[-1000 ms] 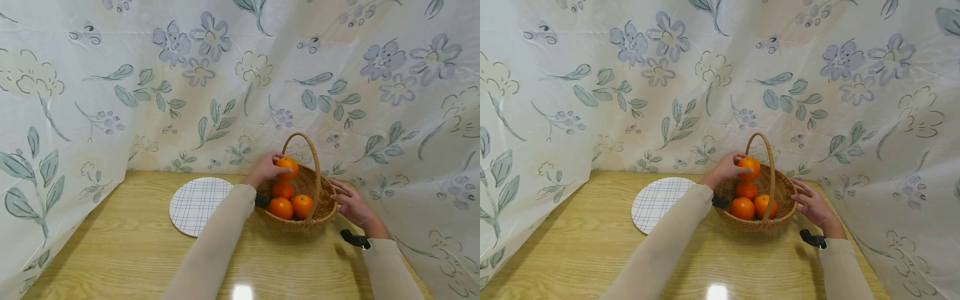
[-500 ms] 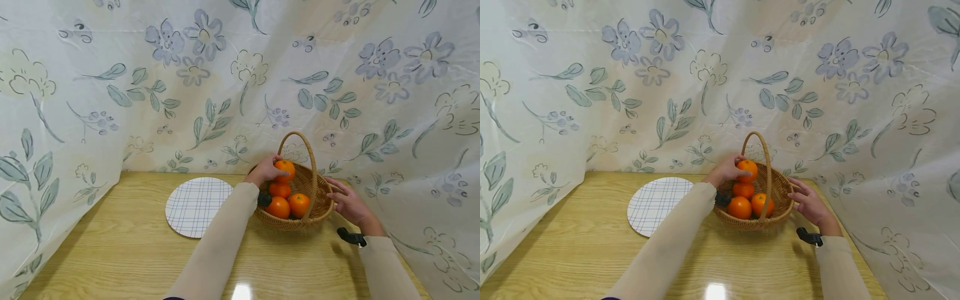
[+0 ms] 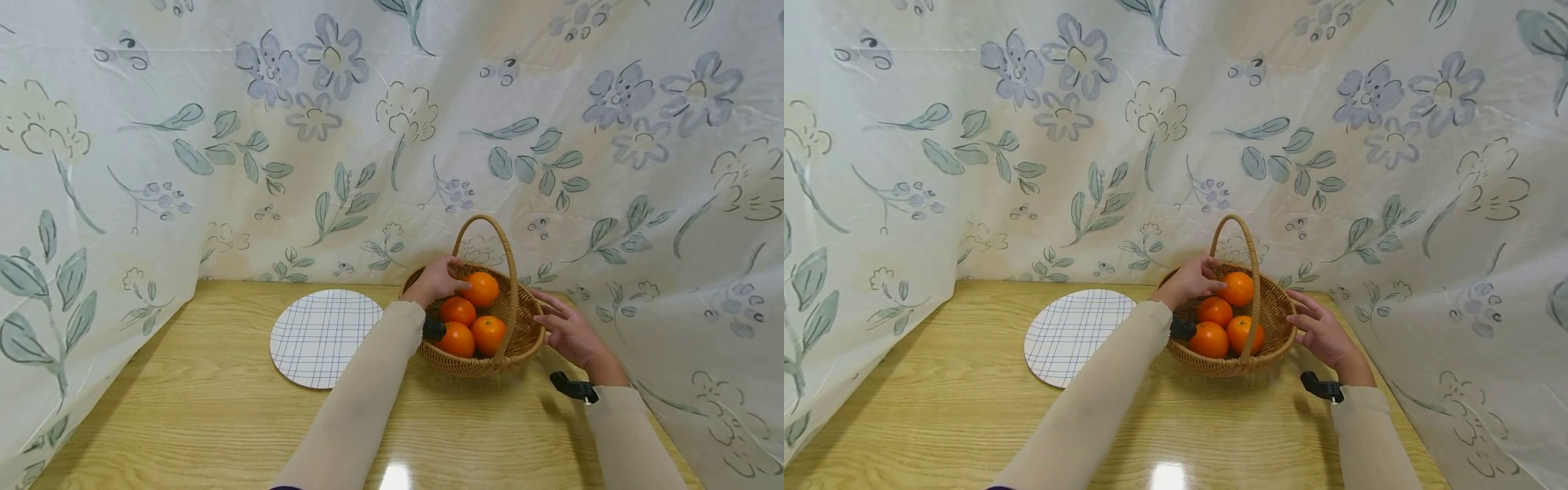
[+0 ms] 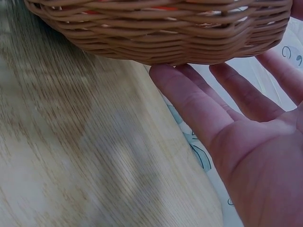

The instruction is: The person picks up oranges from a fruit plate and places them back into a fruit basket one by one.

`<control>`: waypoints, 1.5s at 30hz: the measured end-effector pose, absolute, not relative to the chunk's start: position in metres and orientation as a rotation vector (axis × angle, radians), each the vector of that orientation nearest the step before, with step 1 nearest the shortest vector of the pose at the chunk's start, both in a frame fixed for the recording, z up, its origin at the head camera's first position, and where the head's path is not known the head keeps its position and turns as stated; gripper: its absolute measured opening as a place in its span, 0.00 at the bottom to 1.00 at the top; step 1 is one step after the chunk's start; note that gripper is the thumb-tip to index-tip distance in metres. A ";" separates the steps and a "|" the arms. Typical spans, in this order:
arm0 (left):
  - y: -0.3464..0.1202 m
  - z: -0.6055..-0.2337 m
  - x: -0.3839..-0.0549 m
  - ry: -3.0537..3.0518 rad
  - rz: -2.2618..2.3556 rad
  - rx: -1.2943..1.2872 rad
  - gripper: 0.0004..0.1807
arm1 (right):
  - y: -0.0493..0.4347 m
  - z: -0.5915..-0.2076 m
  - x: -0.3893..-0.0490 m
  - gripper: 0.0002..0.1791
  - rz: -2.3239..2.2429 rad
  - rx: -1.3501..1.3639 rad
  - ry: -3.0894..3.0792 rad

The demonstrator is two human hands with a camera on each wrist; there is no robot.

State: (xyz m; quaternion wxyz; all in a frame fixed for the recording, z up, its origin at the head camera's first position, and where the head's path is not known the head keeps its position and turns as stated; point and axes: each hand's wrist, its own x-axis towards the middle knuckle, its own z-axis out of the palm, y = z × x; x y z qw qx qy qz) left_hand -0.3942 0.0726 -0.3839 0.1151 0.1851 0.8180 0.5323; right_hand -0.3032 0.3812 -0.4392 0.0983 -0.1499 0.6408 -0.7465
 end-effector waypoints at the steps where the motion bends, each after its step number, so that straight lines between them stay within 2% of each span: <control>1: 0.072 -0.384 -0.394 2.363 1.578 0.531 0.33 | 0.381 -0.439 -0.303 0.35 -2.209 -0.447 1.889; 16: 0.064 -0.372 -0.384 2.159 1.677 0.571 0.28 | 0.391 -0.443 -0.302 0.33 -2.235 -0.499 1.843; 32: 0.043 -0.366 -0.370 2.124 1.838 0.609 0.19 | 0.393 -0.444 -0.303 0.34 -2.198 -0.448 1.937; 40: 0.019 -0.368 -0.369 2.228 1.831 0.695 0.20 | 0.386 -0.442 -0.303 0.33 -2.163 -0.376 2.117; 45: -0.003 -0.364 -0.367 2.332 1.785 0.712 0.19 | 0.380 -0.436 -0.301 0.29 -2.218 -0.318 2.252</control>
